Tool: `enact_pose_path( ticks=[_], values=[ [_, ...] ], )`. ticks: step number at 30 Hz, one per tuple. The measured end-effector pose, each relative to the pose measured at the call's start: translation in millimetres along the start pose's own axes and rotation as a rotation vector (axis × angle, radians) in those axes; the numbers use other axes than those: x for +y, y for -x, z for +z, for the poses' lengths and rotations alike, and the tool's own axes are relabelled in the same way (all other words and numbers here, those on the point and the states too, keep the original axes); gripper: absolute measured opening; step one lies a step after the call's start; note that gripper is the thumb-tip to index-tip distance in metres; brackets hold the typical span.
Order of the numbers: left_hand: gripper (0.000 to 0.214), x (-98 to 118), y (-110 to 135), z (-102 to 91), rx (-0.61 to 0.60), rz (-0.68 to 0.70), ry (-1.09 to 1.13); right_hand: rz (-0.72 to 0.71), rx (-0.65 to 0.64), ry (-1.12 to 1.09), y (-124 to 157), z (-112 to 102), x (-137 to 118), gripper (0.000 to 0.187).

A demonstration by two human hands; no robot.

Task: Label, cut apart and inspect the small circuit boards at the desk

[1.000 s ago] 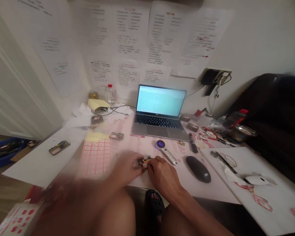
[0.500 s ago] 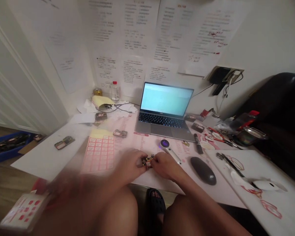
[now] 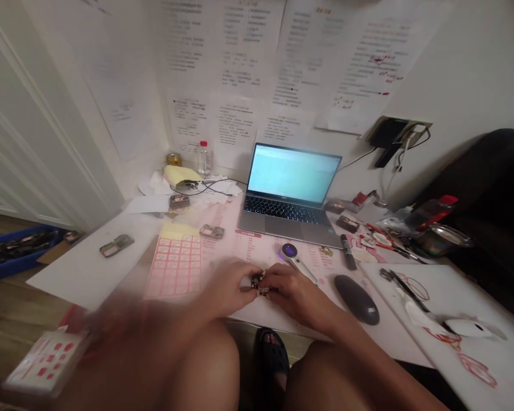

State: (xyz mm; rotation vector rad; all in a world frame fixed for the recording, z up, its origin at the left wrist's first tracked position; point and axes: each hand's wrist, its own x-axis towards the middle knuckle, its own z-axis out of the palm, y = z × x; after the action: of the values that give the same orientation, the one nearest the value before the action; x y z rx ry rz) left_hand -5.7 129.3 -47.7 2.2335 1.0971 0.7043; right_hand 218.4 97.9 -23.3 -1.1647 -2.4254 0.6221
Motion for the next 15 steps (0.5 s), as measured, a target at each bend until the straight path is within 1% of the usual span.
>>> enact_pose_path(
  ticks=[2, 4, 8, 11, 15],
  values=[
    [0.028, 1.2, -0.6, -1.7, -0.015, 0.006, 0.001, -0.031, -0.072, 0.028, -5.8, -4.0, 3.1, 0.026],
    [0.027, 1.3, -0.8, -2.4, -0.02, 0.007, 0.001, -0.051, -0.114, 0.061, -12.0, -6.8, 5.4, 0.025],
    [0.028, 0.9, -1.1, -2.4, -0.015, -0.001, -0.001, -0.085, -0.133, 0.124, -18.9, -6.9, 5.0, 0.024],
    [0.03, 1.5, -1.3, -2.0, -0.006, -0.015, 0.003, -0.079, -0.106, 0.171, -17.5, -1.9, 3.8, 0.026],
    [0.033, 1.3, -1.2, -0.3, 0.002, -0.025, 0.011, -0.008, 0.0, 0.154, -10.6, 11.6, 7.5, 0.022]
  ],
)
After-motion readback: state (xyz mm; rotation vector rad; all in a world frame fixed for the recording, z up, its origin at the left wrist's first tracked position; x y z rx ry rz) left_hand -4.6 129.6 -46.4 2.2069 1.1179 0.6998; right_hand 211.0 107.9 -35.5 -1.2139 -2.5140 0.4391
